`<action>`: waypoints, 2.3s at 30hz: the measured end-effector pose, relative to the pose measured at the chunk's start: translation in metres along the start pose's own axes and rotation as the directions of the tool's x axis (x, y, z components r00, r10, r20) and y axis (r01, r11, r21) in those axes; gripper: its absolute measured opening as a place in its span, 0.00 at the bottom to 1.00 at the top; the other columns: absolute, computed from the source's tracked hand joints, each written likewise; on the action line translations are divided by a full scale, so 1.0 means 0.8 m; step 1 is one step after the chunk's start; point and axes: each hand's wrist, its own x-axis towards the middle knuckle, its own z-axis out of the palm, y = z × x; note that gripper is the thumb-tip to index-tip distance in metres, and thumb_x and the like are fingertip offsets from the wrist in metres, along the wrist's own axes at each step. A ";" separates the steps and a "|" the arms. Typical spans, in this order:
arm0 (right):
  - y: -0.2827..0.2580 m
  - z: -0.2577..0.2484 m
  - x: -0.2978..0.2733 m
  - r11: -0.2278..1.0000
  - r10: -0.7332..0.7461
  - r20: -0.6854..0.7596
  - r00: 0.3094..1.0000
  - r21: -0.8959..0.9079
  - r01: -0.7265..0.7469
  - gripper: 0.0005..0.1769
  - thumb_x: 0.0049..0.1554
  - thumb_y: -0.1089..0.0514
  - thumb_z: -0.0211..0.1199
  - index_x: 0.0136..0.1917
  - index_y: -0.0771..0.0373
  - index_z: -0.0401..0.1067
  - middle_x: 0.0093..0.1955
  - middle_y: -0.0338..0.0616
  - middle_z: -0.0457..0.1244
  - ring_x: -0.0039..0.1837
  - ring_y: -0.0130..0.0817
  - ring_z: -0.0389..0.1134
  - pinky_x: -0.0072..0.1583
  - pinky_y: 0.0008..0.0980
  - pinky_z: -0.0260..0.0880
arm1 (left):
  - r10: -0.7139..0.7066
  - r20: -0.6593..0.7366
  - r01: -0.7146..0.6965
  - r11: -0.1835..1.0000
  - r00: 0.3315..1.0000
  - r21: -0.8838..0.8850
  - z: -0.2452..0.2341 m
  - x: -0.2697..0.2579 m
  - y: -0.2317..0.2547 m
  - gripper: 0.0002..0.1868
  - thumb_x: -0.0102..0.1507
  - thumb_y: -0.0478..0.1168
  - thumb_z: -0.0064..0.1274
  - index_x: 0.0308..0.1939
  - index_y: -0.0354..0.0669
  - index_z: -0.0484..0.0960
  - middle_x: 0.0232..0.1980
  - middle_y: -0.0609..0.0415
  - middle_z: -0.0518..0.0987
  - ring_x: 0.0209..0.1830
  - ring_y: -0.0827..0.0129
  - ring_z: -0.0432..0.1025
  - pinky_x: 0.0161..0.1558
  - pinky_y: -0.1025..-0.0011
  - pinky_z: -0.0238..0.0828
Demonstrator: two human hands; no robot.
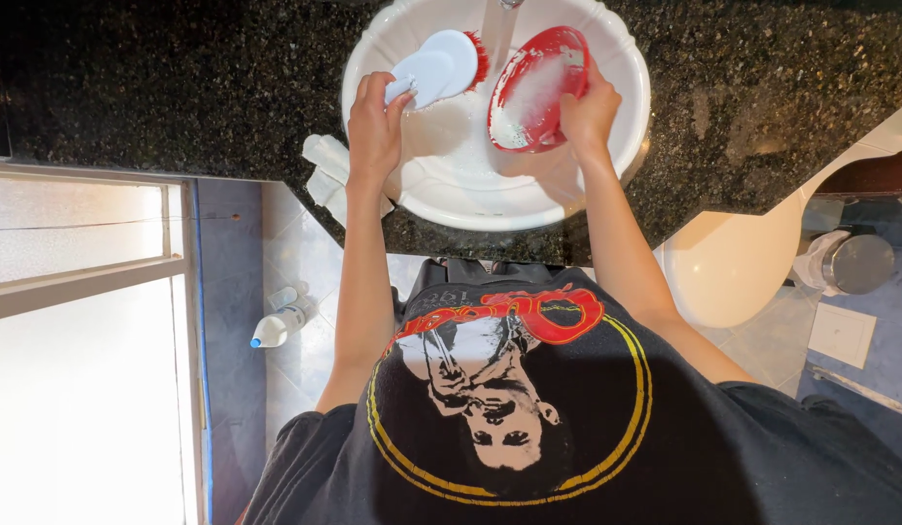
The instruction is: Cleaning a bowl and a brush in a bathroom sink and wiping the countertop.
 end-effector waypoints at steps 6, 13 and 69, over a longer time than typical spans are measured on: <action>-0.039 0.026 -0.012 0.946 -0.286 0.053 0.957 -0.141 0.290 0.34 0.47 0.75 0.54 0.69 0.68 0.70 0.42 0.57 0.73 0.36 0.43 0.73 0.42 0.34 0.78 | -0.036 0.014 0.036 0.999 0.999 0.035 -0.002 -0.002 -0.002 0.11 0.70 0.41 0.50 0.52 0.39 0.72 0.49 0.49 0.77 0.41 0.59 0.74 0.43 0.62 0.72; -0.043 0.015 -0.026 0.920 -0.357 0.086 0.930 -0.141 0.366 0.37 0.44 0.76 0.52 0.69 0.70 0.70 0.44 0.61 0.72 0.37 0.48 0.73 0.43 0.40 0.76 | -0.027 -0.010 0.027 1.000 1.000 0.003 -0.003 -0.004 -0.005 0.11 0.70 0.41 0.50 0.52 0.40 0.71 0.50 0.49 0.77 0.40 0.58 0.75 0.42 0.63 0.71; 0.012 -0.042 -0.068 0.875 -0.477 0.328 0.816 0.084 0.477 0.36 0.55 0.76 0.55 0.76 0.63 0.68 0.32 0.45 0.67 0.26 0.25 0.55 0.29 0.23 0.52 | 0.005 0.042 -0.002 0.998 0.999 -0.061 0.011 -0.015 -0.004 0.10 0.69 0.39 0.53 0.49 0.37 0.73 0.45 0.50 0.78 0.35 0.65 0.72 0.39 0.67 0.70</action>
